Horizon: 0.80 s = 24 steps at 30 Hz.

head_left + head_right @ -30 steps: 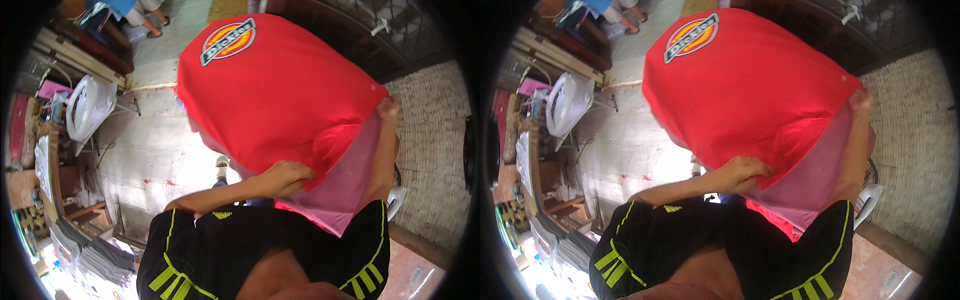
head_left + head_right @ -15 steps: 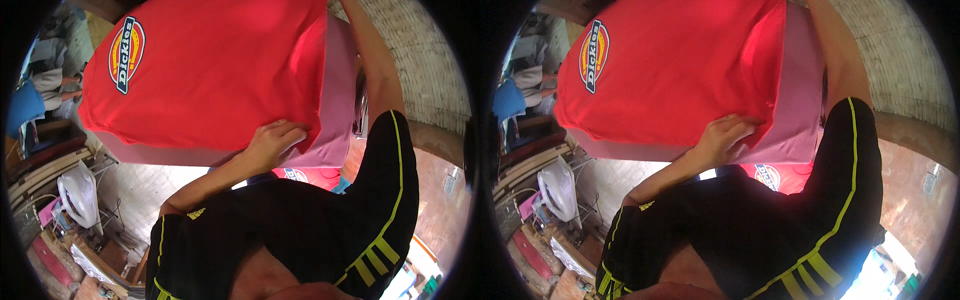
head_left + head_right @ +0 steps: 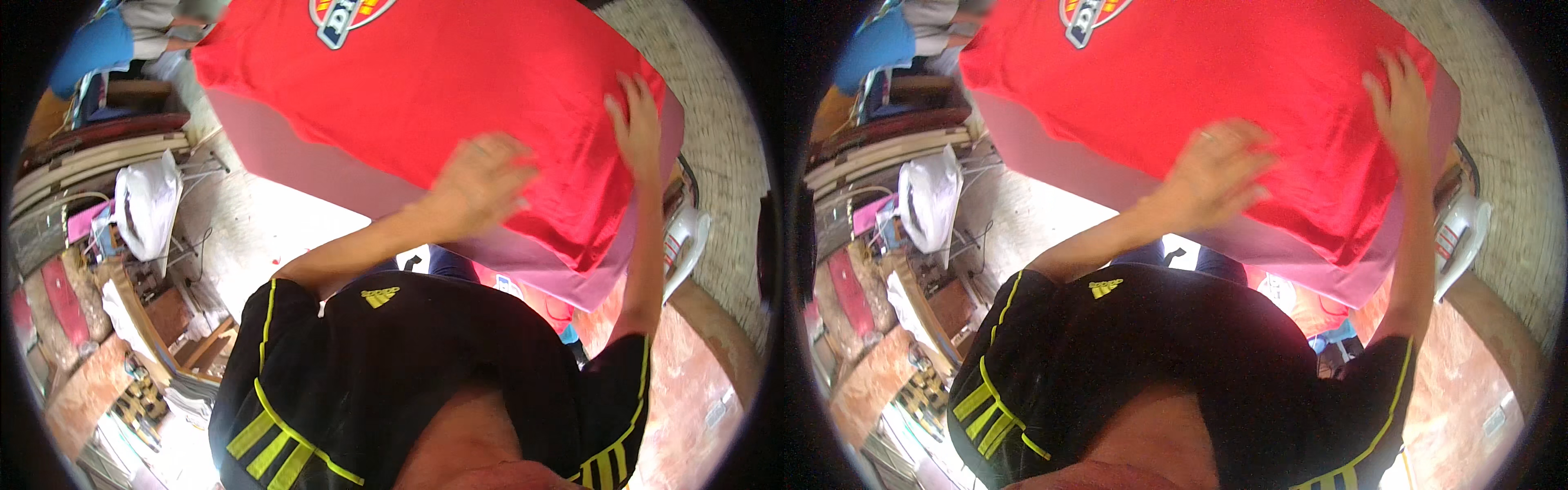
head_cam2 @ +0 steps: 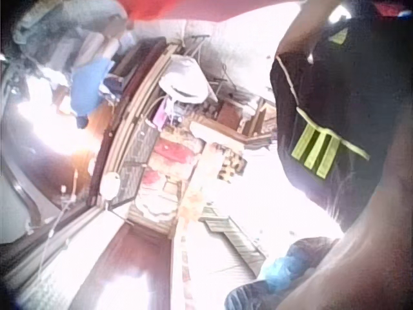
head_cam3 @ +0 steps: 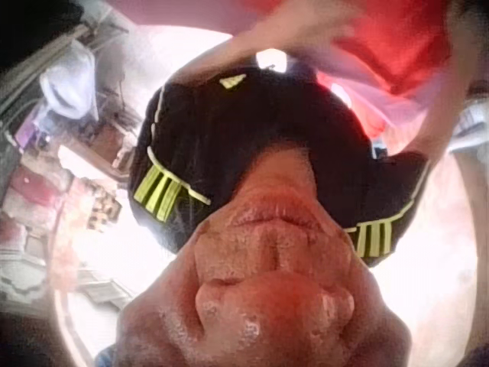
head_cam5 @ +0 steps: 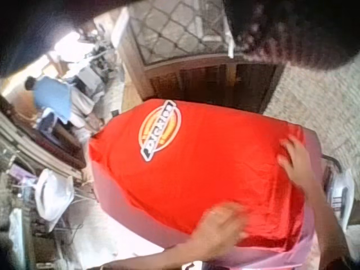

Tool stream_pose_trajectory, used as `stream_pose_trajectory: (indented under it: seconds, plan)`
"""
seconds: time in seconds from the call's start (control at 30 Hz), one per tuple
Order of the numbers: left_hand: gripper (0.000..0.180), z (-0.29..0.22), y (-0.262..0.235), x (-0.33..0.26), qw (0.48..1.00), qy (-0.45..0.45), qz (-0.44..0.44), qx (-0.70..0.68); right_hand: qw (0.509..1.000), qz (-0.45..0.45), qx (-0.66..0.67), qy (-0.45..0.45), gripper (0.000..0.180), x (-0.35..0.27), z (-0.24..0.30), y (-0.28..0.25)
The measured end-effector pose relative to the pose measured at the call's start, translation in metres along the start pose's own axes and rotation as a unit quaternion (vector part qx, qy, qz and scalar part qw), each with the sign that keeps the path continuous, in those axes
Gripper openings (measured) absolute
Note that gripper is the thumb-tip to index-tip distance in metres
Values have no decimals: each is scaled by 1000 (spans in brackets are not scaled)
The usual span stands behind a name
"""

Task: The person irons a red Dickies t-shirt on a pink ironing board. They repeatedly smooth the fabric, flip the shirt to iron different sections, and use a white electric iron to press the garment.

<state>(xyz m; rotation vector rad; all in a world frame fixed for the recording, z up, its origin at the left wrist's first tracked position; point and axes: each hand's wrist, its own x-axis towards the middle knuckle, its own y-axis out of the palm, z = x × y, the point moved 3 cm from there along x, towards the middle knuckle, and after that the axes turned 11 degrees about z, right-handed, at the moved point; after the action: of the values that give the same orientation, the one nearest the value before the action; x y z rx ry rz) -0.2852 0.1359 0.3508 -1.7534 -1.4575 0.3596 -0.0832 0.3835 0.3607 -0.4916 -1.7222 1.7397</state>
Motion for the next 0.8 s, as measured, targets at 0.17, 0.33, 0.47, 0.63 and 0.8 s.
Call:
stream_pose_trajectory:
  seconds: [0.17,0.33,0.47,0.63,0.8]
  plan:
    - [51,47,-62,-85,945,-231,-47,228,990,46,-33,130,47,-111,76,-12]
    - [59,57,-84,-142,967,-170,-85,172,958,-139,65,241,45,-190,78,6]
    - [55,103,-104,-169,937,-227,-239,118,920,-165,58,352,31,-230,66,25]
    - [23,119,-126,-160,949,-207,-223,80,882,-209,138,400,22,-233,75,28]
    - [28,125,-121,-142,944,-209,-242,-76,792,-313,310,423,21,-247,65,23]
